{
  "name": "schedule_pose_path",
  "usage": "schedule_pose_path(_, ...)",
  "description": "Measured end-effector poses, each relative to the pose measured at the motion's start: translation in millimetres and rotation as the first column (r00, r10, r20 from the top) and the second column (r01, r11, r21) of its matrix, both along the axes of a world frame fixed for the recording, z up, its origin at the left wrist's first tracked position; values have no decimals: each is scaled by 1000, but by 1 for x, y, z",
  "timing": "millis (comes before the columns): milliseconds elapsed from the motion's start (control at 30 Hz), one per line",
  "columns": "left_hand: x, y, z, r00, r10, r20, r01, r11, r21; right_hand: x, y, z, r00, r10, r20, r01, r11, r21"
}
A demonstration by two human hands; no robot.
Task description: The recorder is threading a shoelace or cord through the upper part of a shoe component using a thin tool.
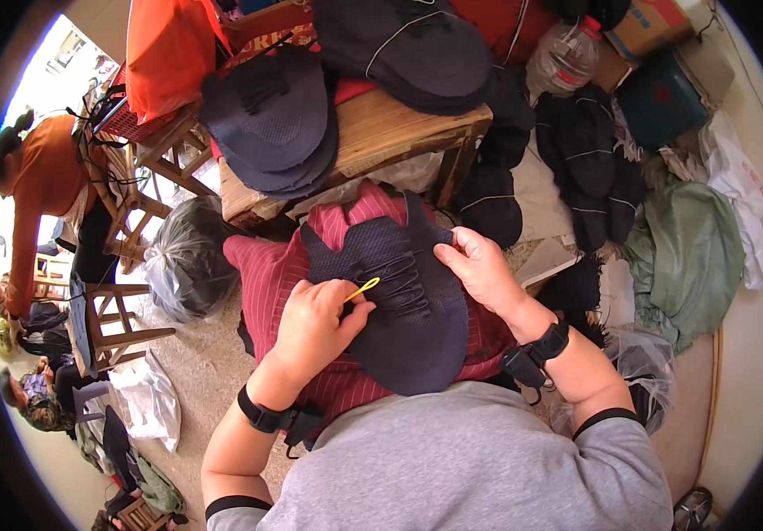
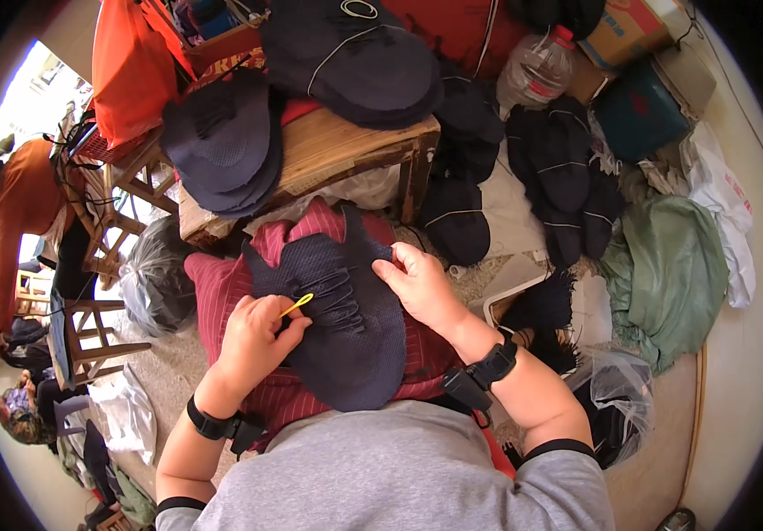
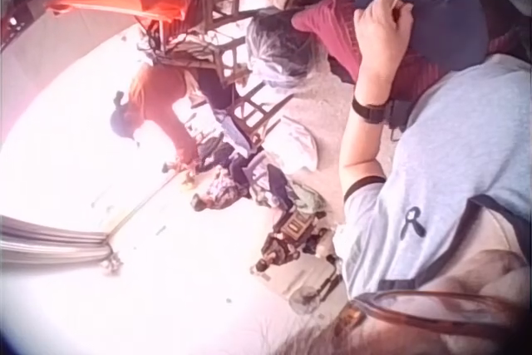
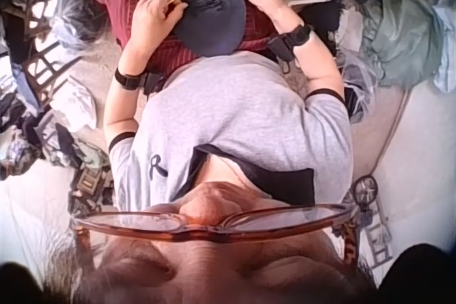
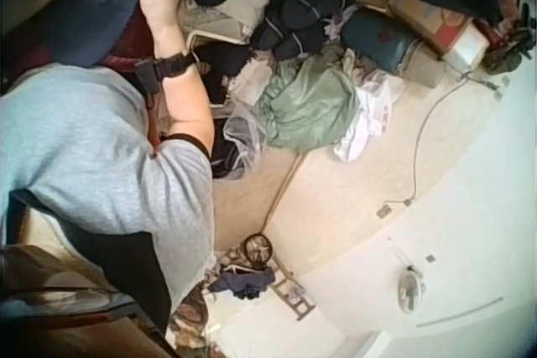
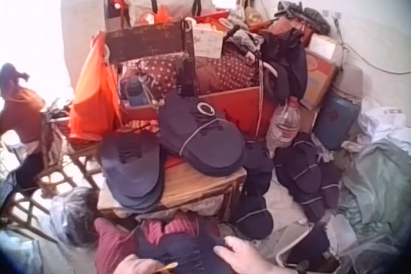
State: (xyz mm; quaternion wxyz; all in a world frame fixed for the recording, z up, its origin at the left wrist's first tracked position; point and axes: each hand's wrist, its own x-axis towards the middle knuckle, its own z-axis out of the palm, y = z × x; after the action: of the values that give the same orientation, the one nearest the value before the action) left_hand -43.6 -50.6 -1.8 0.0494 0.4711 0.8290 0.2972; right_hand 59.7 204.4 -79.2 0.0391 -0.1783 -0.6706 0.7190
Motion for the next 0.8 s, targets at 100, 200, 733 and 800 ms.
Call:
schedule_pose_path(100,6,-7,-5,999,43,25,-44,998,34,1,2,-9,1000,-1,-2,1,988,151)
schedule_pose_path(200,14,-9,-10,973,211,92,-220,971,90,0,-2,-8,999,-44,-21,44,999,1)
schedule_pose_path(733,18,-1,-8,977,201,77,-195,977,-87,3,-10,28,918,-198,-342,372,727,577)
schedule_pose_path(800,20,-2,-12,976,204,74,-200,978,-63,10,-10,62,856,138,-499,299,655,694)
